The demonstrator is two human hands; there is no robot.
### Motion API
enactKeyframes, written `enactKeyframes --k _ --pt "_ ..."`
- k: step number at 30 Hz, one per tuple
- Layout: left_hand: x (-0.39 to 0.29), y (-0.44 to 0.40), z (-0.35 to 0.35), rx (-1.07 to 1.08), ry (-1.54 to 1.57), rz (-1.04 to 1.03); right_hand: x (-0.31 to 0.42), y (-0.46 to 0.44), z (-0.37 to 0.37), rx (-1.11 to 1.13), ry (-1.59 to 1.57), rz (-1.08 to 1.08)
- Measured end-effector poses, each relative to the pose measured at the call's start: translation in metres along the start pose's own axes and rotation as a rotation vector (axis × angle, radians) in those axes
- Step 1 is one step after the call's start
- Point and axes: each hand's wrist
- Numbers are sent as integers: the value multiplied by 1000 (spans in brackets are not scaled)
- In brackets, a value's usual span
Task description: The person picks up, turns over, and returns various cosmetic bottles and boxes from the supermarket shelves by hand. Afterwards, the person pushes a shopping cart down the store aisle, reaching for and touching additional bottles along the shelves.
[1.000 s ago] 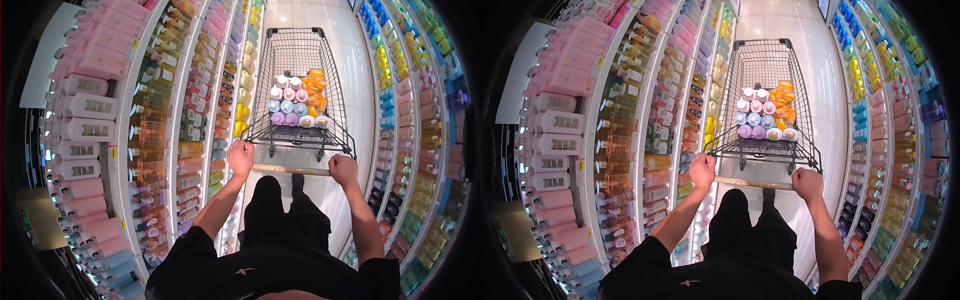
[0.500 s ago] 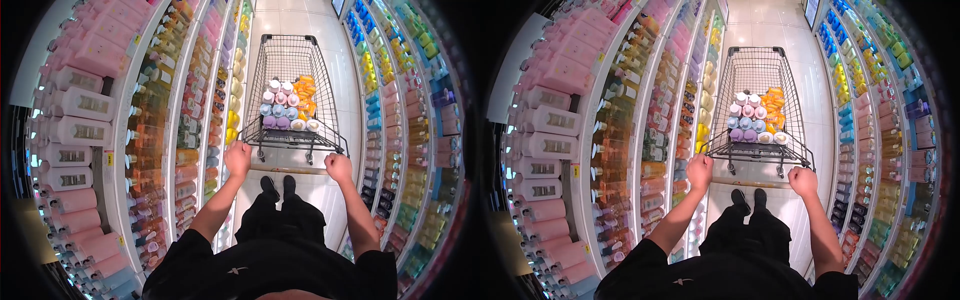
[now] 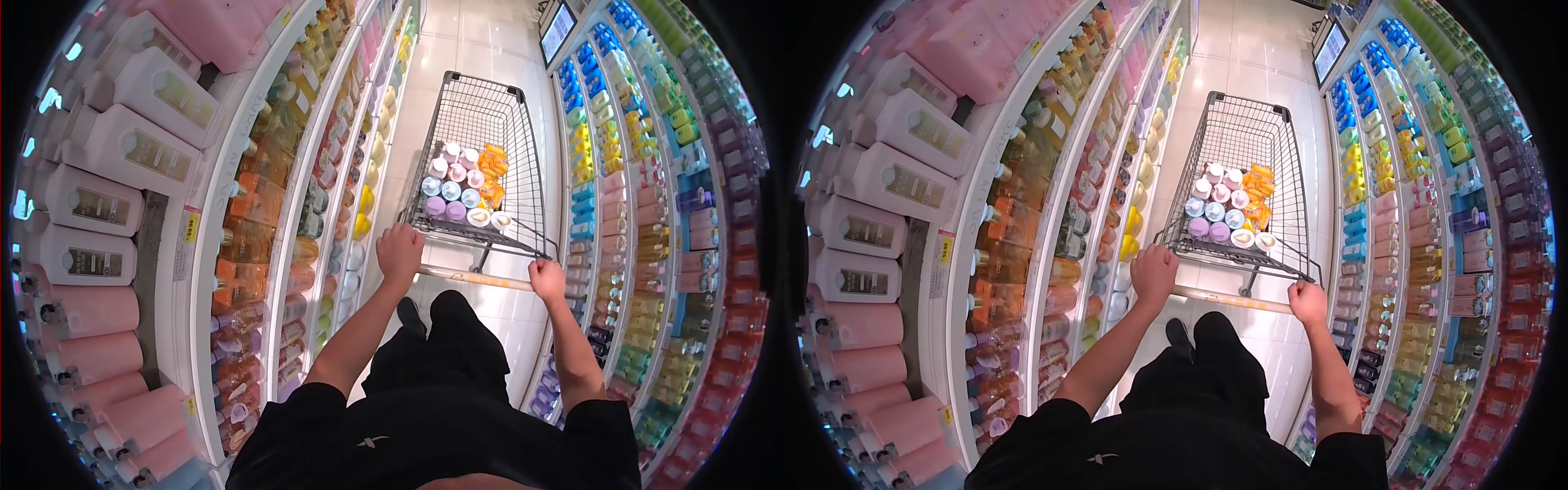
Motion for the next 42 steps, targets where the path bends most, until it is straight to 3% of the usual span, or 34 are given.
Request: enactKeyframes --k 8,23,34,42 --pt "9 -3 -7 -85 5 -51 3 4 -5 -24 -19 -19" --pt "-1 -6 0 -20 -25 -54 1 10 2 -106 -88 61" --pt "-26 -22 -16 35 -57 -4 -18 -31 7 -89 -64 66" --pt "-57 -56 -42 -61 -41 -28 -34 -86 18 -53 -104 88"
Point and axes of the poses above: each hand's wrist, its own y-axis away from the middle knuckle, its own z-axis out of the back of the hand, x = y × z, and after that the axes turned 4 degrees about -x, right-handed
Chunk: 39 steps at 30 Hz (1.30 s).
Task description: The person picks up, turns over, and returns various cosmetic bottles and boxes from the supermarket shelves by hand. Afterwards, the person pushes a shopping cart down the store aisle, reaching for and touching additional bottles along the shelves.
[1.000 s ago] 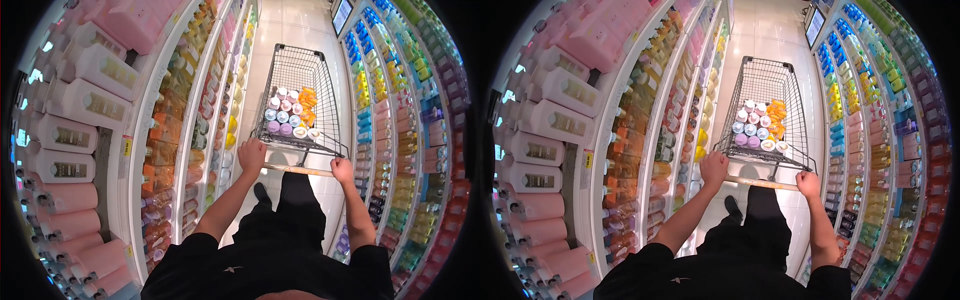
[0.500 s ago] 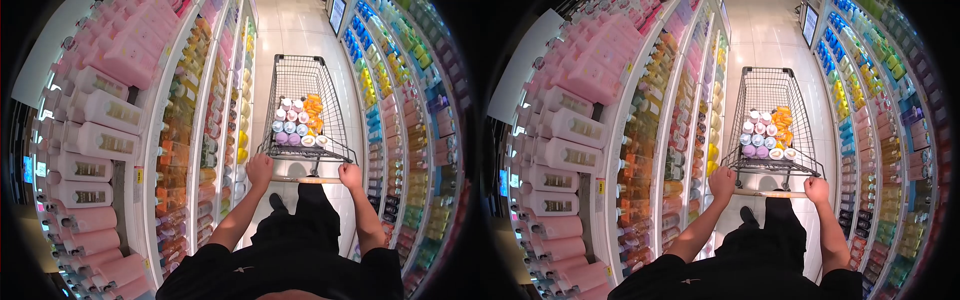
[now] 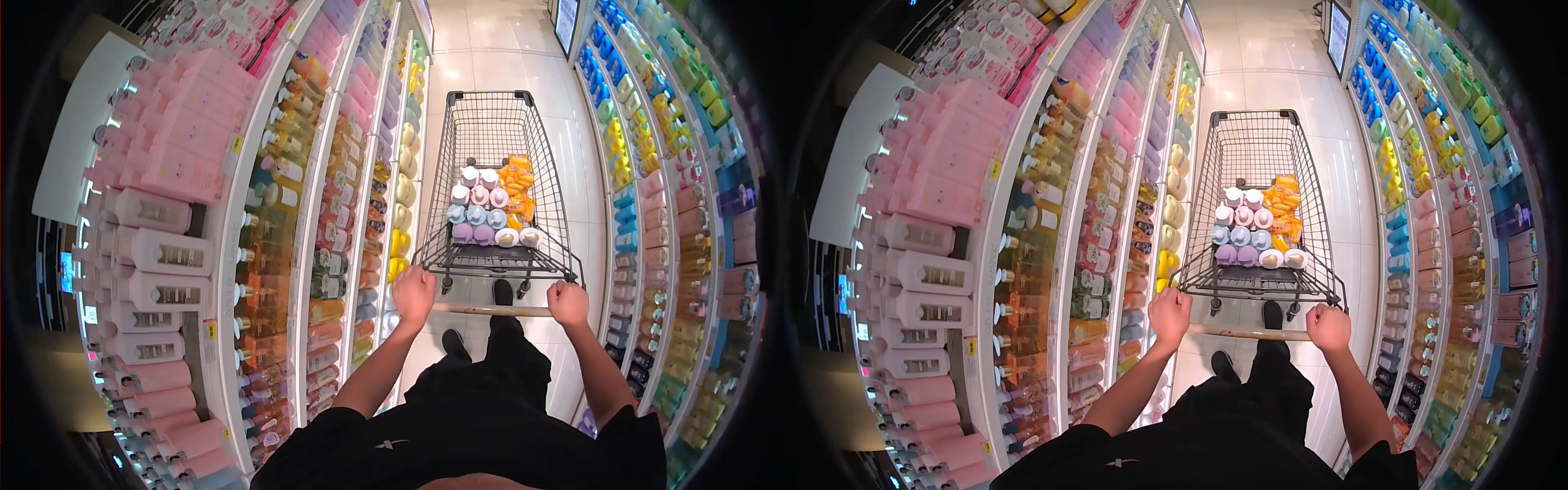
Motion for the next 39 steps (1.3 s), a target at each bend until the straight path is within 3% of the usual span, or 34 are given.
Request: enactKeyframes --k 13,27,34,39 --pt "-27 -58 -37 38 -175 18 -16 -77 19 86 -199 31" --pt "-50 -139 -60 -14 -134 62 -17 -162 10 65 -134 49" --pt "-56 -204 -78 56 -104 139 -2 -226 12 54 -80 84" --pt "-55 -259 -93 -45 -71 88 13 -280 7 62 -48 49"
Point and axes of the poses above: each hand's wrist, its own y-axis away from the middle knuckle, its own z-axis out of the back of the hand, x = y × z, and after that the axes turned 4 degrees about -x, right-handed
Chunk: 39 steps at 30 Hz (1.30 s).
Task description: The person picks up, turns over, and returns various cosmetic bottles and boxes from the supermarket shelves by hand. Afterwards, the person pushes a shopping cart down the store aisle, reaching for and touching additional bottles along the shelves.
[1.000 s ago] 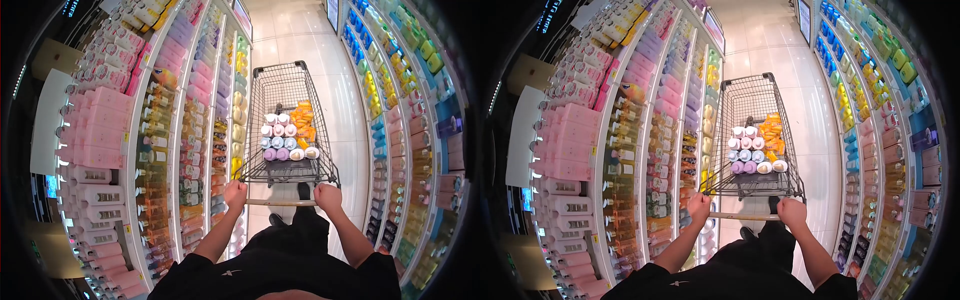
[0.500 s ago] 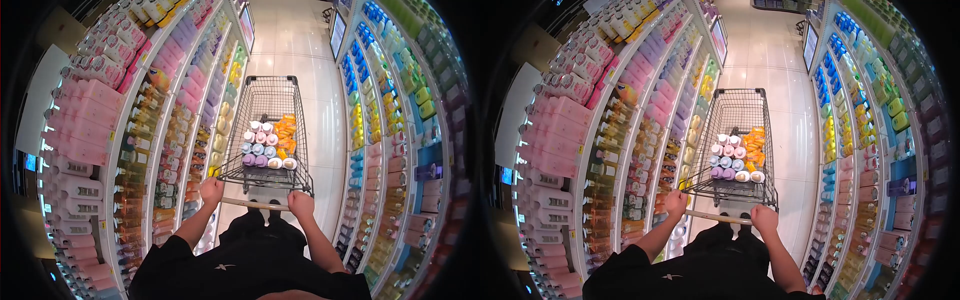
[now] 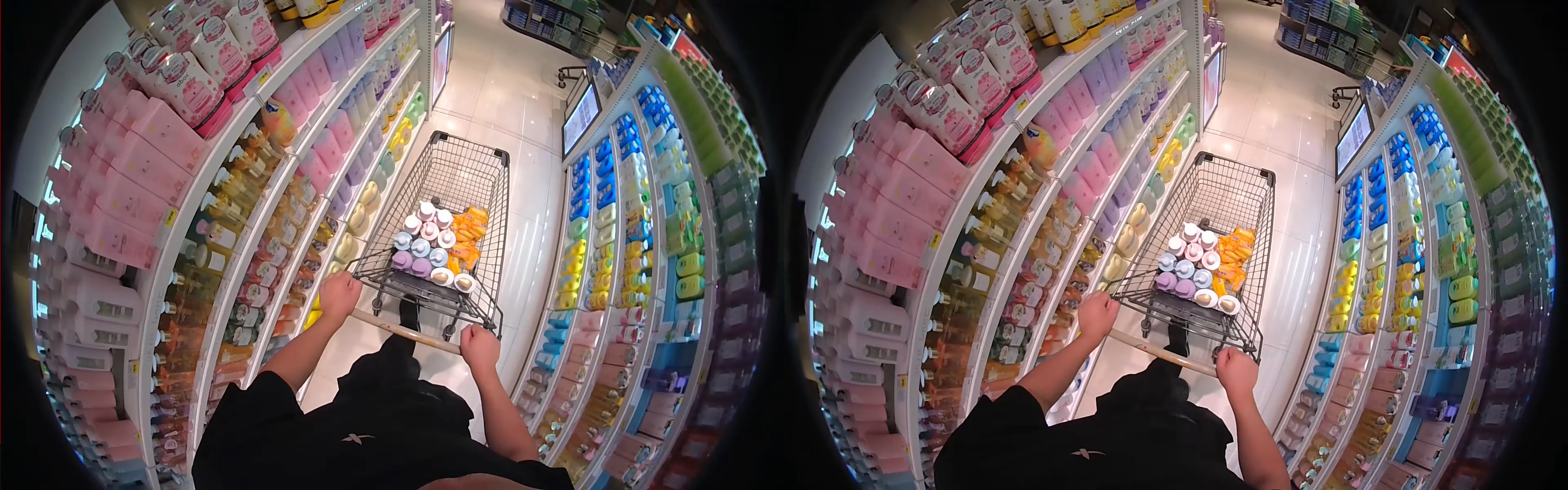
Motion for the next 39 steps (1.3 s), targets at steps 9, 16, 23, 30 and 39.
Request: enactKeyframes --k 9,16,23,30,39 --pt "-22 -105 -40 40 -19 -92 9 -120 -2 107 65 -89" --pt "-50 -180 -85 335 129 -256 -2 -217 7 133 138 -86" --pt "-100 -228 -112 453 52 -111 -26 -306 27 107 107 -69" --pt "-149 -247 -150 386 -30 -6 -63 -384 46 90 47 27" --pt "-227 -244 -188 333 -80 176 -141 -485 58 -4 -52 373"
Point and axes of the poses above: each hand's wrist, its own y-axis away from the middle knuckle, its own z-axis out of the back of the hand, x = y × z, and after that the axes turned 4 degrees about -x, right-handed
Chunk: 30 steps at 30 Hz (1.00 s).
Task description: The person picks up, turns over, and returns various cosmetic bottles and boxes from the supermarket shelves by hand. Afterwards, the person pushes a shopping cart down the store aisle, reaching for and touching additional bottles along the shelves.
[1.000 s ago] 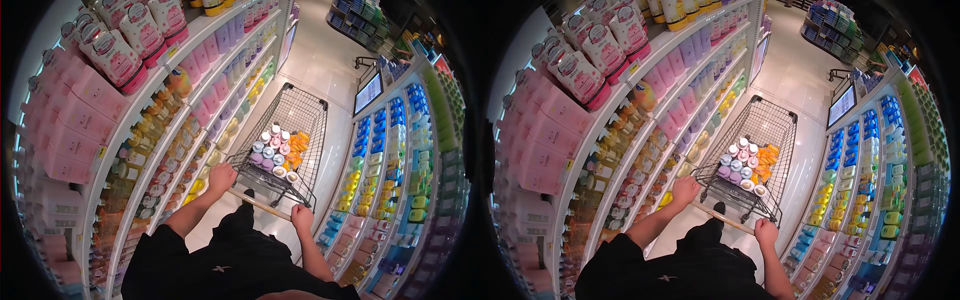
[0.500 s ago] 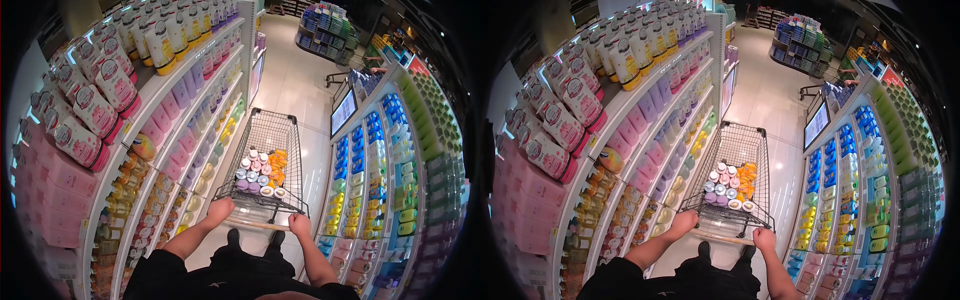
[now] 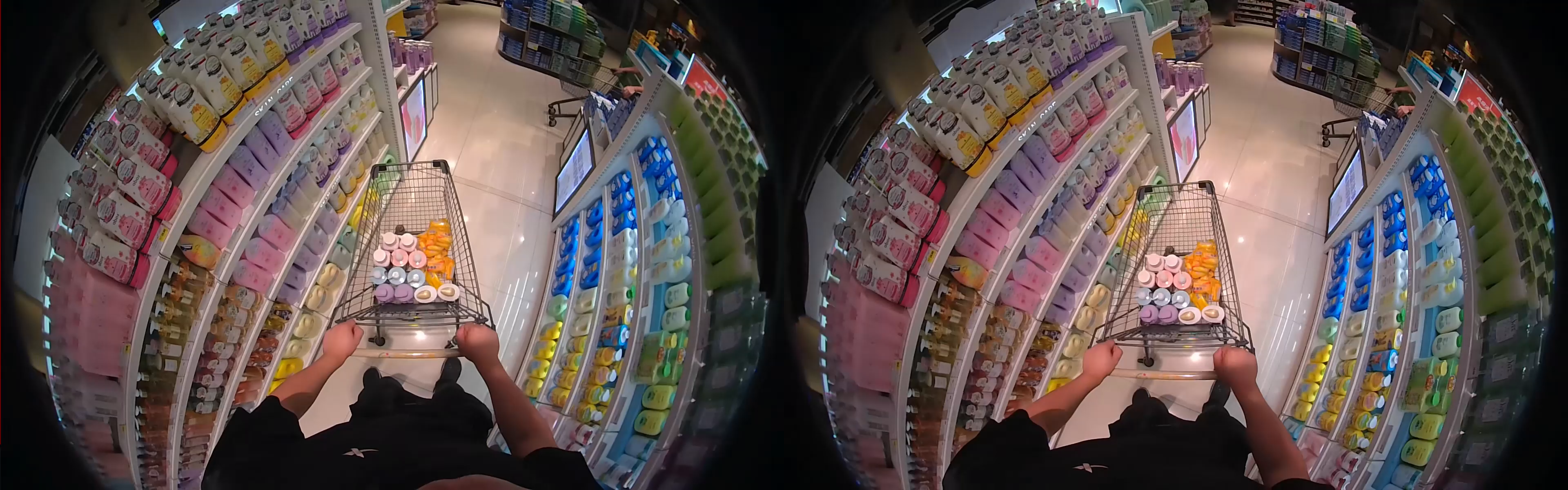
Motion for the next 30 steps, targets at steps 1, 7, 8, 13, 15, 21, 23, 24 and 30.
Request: enactKeyframes --k 1,7,8,13,15,21,23,24,30 --pt "-8 0 -1 4 -13 -1 -9 -8 3 -12 49 56" --pt "-59 0 -22 -37 44 138 -58 -58 27 97 -22 74" --pt "-66 -1 -27 -46 40 152 -64 -66 29 108 -32 60" --pt "-105 -10 -37 -45 43 228 -88 -116 45 242 -18 17" --pt "-121 -15 -42 -44 47 257 -100 -133 50 207 -46 35" --pt "-160 -31 -44 -33 144 324 -113 -190 68 262 -12 72" --pt "-173 -34 -44 31 157 359 -125 -202 62 269 52 57" --pt "-173 -37 -43 27 174 367 -123 -210 61 274 26 55" --pt "-198 -42 -71 -275 201 260 -134 -249 76 368 48 158"
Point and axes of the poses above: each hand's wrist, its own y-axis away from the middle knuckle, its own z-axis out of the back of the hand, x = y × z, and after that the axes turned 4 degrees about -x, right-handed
